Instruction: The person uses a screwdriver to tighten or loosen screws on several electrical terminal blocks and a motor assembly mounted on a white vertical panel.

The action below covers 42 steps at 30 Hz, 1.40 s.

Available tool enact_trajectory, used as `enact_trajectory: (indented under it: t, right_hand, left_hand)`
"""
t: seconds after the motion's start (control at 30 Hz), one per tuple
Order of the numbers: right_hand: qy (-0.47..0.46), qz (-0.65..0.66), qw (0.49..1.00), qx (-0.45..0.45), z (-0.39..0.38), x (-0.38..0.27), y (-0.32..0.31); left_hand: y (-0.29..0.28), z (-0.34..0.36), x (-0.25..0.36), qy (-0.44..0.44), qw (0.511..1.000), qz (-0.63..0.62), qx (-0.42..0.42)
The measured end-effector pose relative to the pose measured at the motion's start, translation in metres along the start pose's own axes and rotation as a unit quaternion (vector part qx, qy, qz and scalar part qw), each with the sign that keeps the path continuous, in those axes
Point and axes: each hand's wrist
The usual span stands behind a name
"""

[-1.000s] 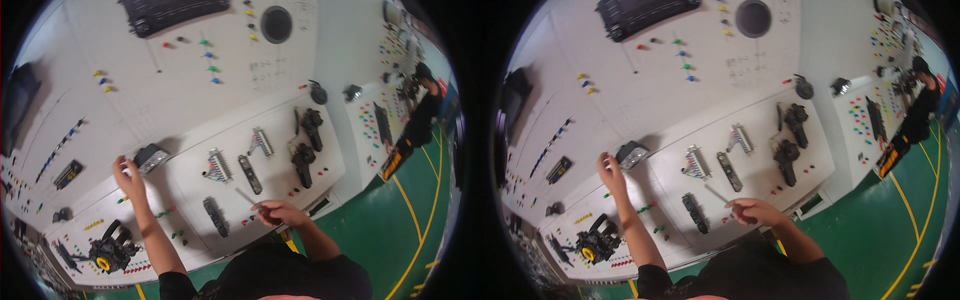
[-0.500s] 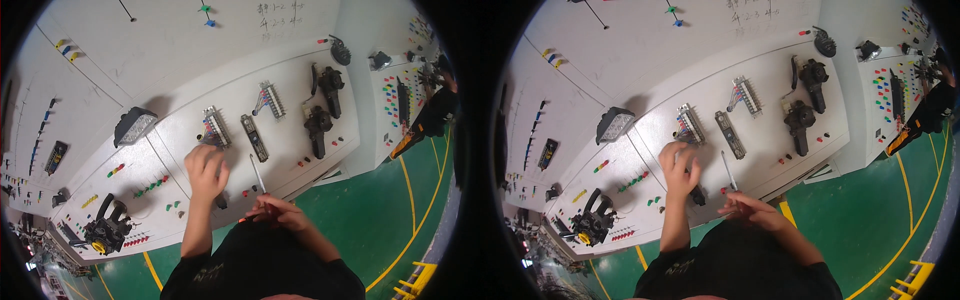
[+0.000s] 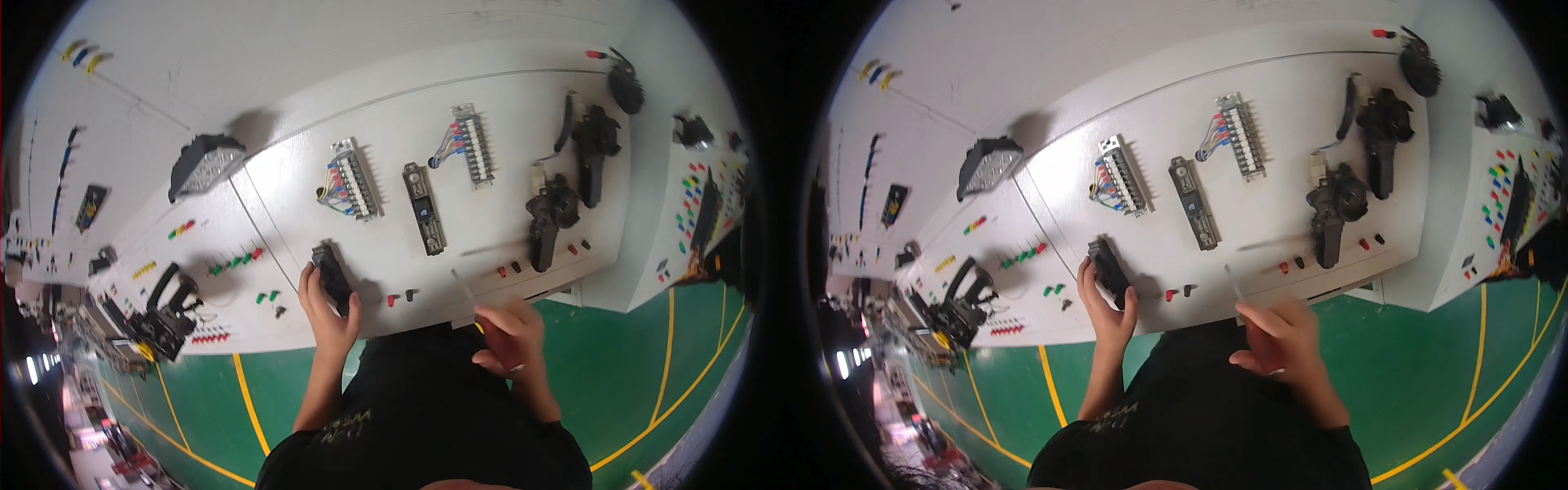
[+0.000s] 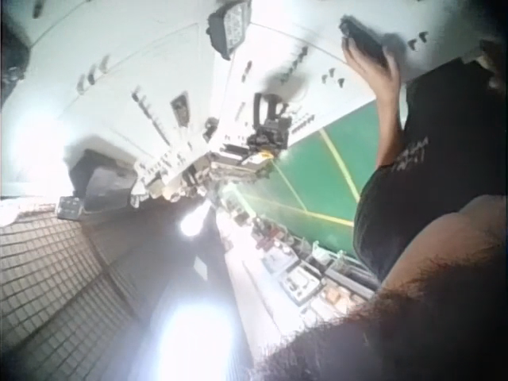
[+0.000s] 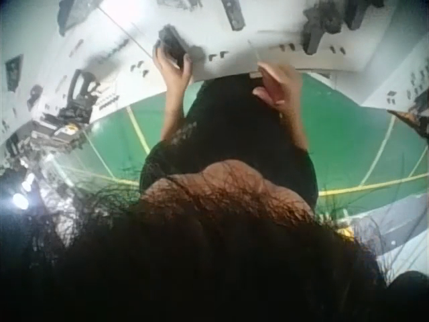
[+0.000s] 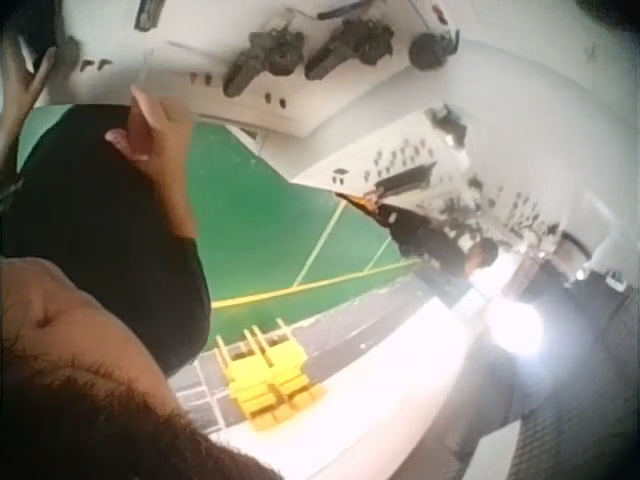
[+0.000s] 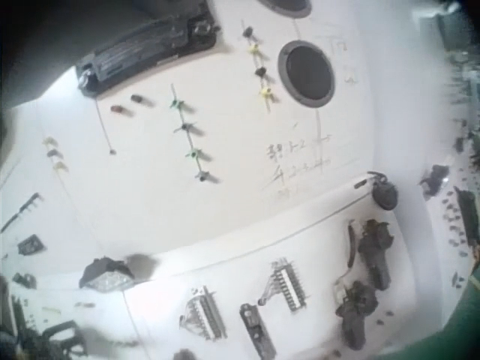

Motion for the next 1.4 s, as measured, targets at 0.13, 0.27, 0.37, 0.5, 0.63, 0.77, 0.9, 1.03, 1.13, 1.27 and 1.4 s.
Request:
enact_trajectory:
  t: [0.13, 0.27, 0.37, 0.5, 0.63, 0.77, 0.9, 1.03, 1.13, 1.27, 1.4]
  right_hand:
    - [-0.154, 0.077, 0.971, 0.163, 0.015, 0.031, 0.003]
    - [-0.166, 0.328, 0.894, 0.255, 0.049, 0.037, 0.014]
    - [-0.2, 0.4, 0.861, 0.242, 0.07, 0.037, 0.01]
    - [-0.214, 0.391, 0.871, 0.208, 0.085, 0.032, 0.011]
    - [-0.172, 0.359, 0.885, 0.244, 0.096, 0.025, 0.012]
    - [-0.225, 0.407, 0.854, 0.233, 0.105, 0.028, 0.012]
    - [-0.267, 0.371, 0.856, 0.24, 0.102, 0.024, 0.024]
    - [-0.283, 0.345, 0.869, 0.216, 0.099, 0.029, 0.029]
    - [-0.306, 0.309, 0.876, 0.207, 0.097, 0.032, 0.031]
    - [-0.324, 0.311, 0.868, 0.211, 0.098, 0.035, 0.036]
    - [-0.369, 0.289, 0.86, 0.204, 0.094, 0.042, 0.041]
  left_hand:
    - [0.016, -0.024, 0.027, 0.016, 0.996, 0.053, 0.069]
    - [0.035, -0.038, 0.069, 0.226, 0.969, 0.042, -0.091]
    - [0.058, -0.024, 0.085, 0.15, 0.979, 0.032, -0.133]
    - [0.079, -0.028, 0.07, 0.159, 0.978, 0.085, -0.102]
    - [0.067, -0.037, 0.063, 0.168, 0.973, 0.071, -0.143]
    - [0.067, -0.051, 0.034, 0.119, 0.989, 0.07, -0.052]
    - [0.086, -0.056, 0.003, 0.126, 0.989, 0.073, 0.034]
    - [0.089, -0.059, 0.002, 0.158, 0.983, 0.07, 0.059]
    - [0.089, -0.06, 0.002, 0.155, 0.984, 0.061, 0.059]
    - [0.088, -0.059, 0.001, 0.157, 0.984, 0.066, 0.057]
    - [0.088, -0.057, 0.002, 0.16, 0.984, 0.068, 0.051]
Point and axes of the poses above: each hand's wrist, its own z-axis towards the middle knuckle, its own y-axis out of the palm, x = y × z, and after that the axes turned 13 degrees about -y, right-handed
